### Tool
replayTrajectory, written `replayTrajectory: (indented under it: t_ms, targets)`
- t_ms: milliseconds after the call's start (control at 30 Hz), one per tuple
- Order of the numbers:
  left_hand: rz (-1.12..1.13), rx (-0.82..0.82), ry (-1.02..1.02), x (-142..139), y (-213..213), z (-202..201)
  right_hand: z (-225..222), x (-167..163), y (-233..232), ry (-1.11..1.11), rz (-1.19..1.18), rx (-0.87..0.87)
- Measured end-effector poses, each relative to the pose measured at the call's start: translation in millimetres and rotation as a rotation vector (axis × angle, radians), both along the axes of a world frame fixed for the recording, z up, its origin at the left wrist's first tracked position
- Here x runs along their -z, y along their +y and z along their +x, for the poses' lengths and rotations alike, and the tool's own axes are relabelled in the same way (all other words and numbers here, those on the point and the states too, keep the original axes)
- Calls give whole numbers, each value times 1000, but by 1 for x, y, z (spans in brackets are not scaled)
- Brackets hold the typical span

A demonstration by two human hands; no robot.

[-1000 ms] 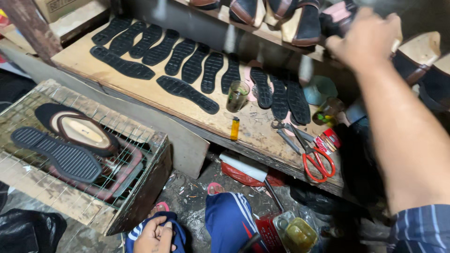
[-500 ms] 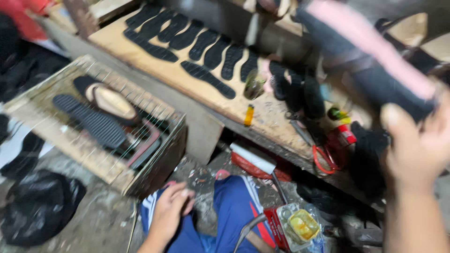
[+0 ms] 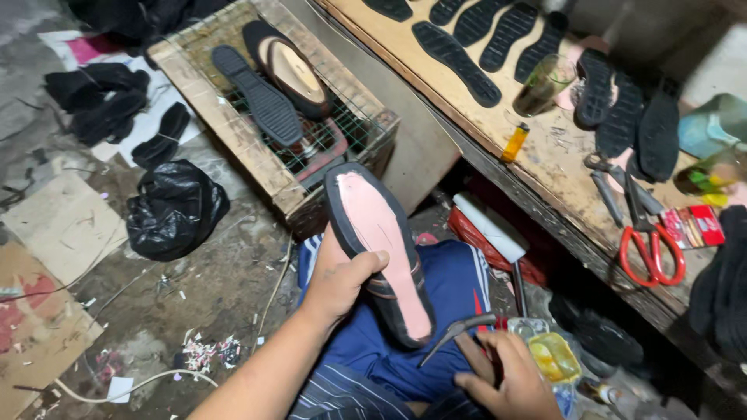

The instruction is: The person sits on the floor holding a shoe and uses a blade to trim and scrape the edge of its rubber sole, rotating the shoe to work around the perimeter. They press and fit the sole onto the shoe, then place the finished shoe into a wire crate with other completed shoes.

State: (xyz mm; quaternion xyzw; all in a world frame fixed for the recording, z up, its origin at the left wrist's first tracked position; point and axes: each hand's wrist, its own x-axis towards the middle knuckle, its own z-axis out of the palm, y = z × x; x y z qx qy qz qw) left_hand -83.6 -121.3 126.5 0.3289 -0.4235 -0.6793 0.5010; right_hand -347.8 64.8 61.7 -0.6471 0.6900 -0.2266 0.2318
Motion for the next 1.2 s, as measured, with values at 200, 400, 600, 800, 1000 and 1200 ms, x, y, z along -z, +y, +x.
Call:
replayTrajectory:
  t_ms: [200,400,600,800,1000,1200]
  targets:
    - [-144,124,-267,-12,-12,38,-22,8,11,-224,163,137]
    - [-131,212,-329,-3,-18,55,-123,-48,-42,366,-102,404]
    - [-63,181,-194,1,-19,61,-194,-76,-121,741,-173,433]
    - [-38,173,-198,1,-22,71,-200,-75,-151,681,-216,403]
    - [-136,123,-340,3,-23,66,-193,-65,-156,330,-213,474]
    - [-579,111,-649,-5,-10,43,-180,-69,-148,283,-333,436]
